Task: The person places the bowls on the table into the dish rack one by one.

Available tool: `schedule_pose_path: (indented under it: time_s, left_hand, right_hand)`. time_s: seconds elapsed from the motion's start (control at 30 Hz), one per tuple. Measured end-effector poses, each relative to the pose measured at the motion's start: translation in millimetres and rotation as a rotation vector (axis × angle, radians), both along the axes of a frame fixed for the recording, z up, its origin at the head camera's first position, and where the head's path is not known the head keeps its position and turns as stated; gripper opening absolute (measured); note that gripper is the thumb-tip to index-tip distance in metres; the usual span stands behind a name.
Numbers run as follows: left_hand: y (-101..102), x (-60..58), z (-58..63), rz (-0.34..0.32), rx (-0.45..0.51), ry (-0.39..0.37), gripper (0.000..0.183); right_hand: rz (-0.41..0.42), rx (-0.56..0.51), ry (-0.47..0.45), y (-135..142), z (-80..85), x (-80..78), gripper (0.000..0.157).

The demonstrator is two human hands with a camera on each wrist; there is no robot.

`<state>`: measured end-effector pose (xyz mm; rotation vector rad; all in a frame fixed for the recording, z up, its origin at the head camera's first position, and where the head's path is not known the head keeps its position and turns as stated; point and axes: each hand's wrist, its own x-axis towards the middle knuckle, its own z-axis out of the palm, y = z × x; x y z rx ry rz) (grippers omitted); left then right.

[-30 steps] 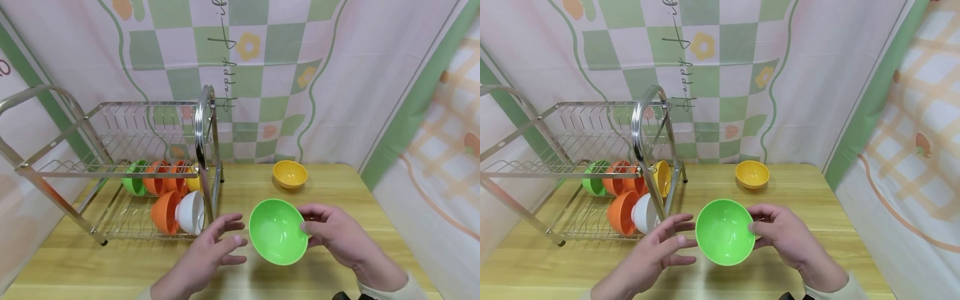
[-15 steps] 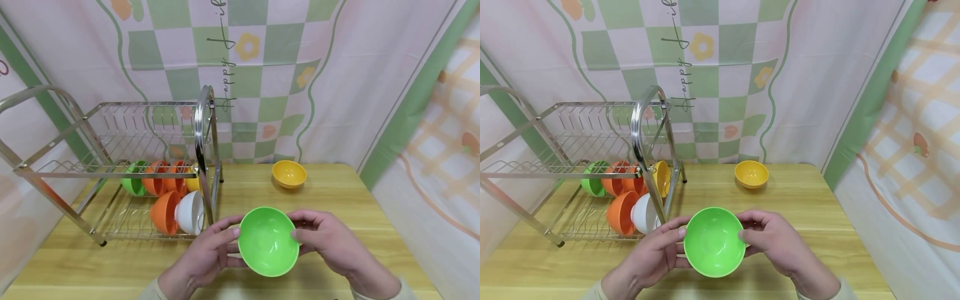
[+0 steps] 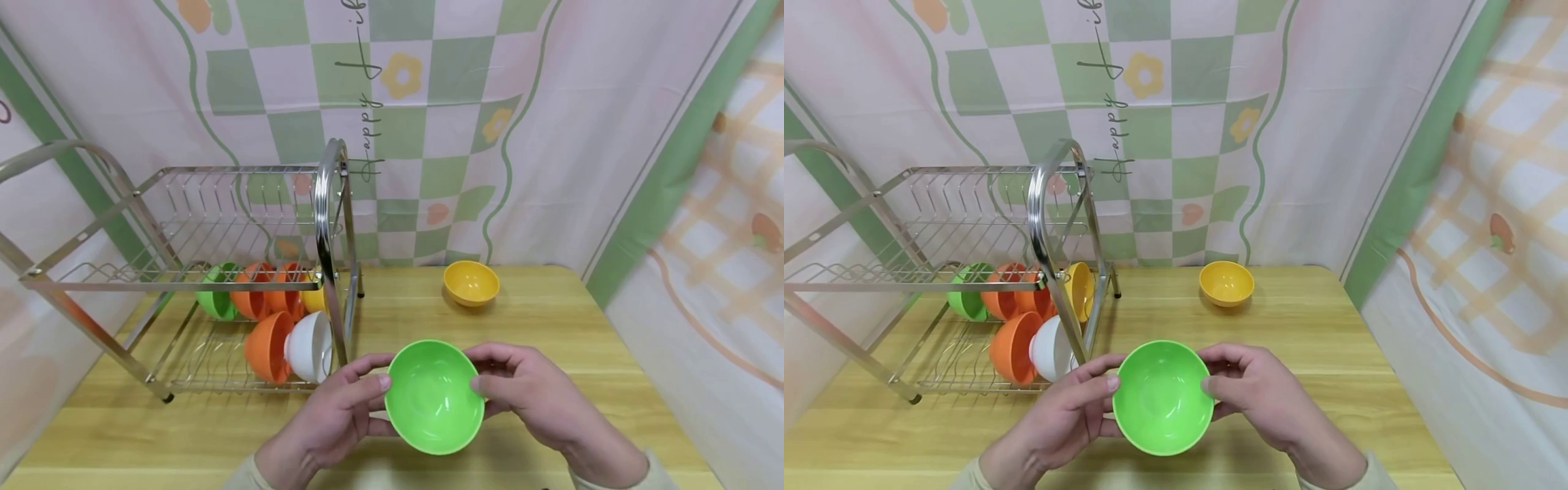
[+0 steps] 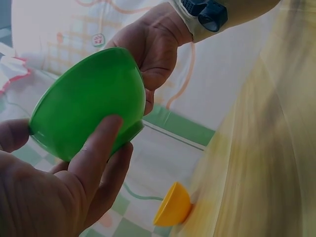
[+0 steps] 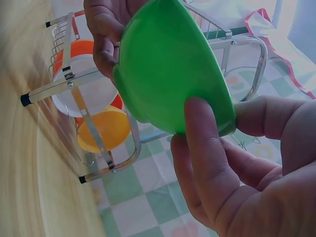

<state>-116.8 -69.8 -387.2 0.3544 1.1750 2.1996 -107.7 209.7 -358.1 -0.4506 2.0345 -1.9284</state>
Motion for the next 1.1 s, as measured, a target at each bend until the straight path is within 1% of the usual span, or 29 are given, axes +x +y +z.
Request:
schedule_pose_path:
  time_s: [0.1, 0.17, 0.27, 0.33, 0.4, 0.5, 0.57, 0.67, 0.77, 0.9, 1.0, 1.1]
  left_hand:
    - [-1.9, 0.8, 0.0, 0.012, -0.026, 0.006, 0.04]
    - [-4.1, 1.0, -0.6, 0.027, -0.048, 0.024, 0.041]
    - [-10.4, 1.2, -0.7, 0.046, -0.096, 0.061, 0.04]
    - [-17.4, 1.6, -0.4, 0.05, -0.147, 0.122, 0.041]
    - [-27.7, 2.6, 1.0, 0.046, -0.211, 0.195, 0.039]
    - [-47.9, 4.8, 6.0, 0.036, -0.344, 0.341, 0.037]
    - [-62.8, 6.4, 10.9, 0.021, -0.435, 0.42, 0.034]
    - [-84.0, 8.9, 19.2, 0.019, -0.567, 0.501, 0.034]
    - [-102.3, 11.2, 26.6, 0.051, -0.679, 0.522, 0.034]
    - [-122.8, 12.6, 35.3, 0.118, -0.822, 0.522, 0.036]
    - [-134.3, 13.0, 40.7, 0.163, -0.93, 0.521, 0.037]
    - [-143.7, 15.3, 44.5, 0.235, -1.06, 0.548, 0.039]
  right_hand:
    - [0.02, -0.01, 0.001, -0.4, -1.3, 0.1, 0.034]
    - [0.036, -0.008, 0.004, -1.5, -1.4, -0.4, 0.034]
    - [0.027, 0.025, 0.008, -3.1, 0.3, -0.7, 0.035]
    - [0.007, 0.048, 0.015, -4.0, 1.7, -0.9, 0.037]
    - [-0.012, 0.081, 0.04, -4.8, 2.8, -1.5, 0.041]
    - [-0.031, 0.13, 0.093, -7.7, 3.5, -3.0, 0.044]
    - [-0.036, 0.182, 0.136, -11.0, 4.0, -4.1, 0.046]
    - [-0.054, 0.258, 0.151, -20.8, 8.2, -7.6, 0.049]
    - [-0.054, 0.312, 0.193, -36.9, 14.5, -13.8, 0.051]
    - [-0.038, 0.32, 0.29, -64.0, 21.3, -23.4, 0.054]
    - [-0.016, 0.275, 0.329, -85.0, 23.6, -30.7, 0.061]
    - [0.001, 0.215, 0.345, -105.8, 23.5, -38.0, 0.07]
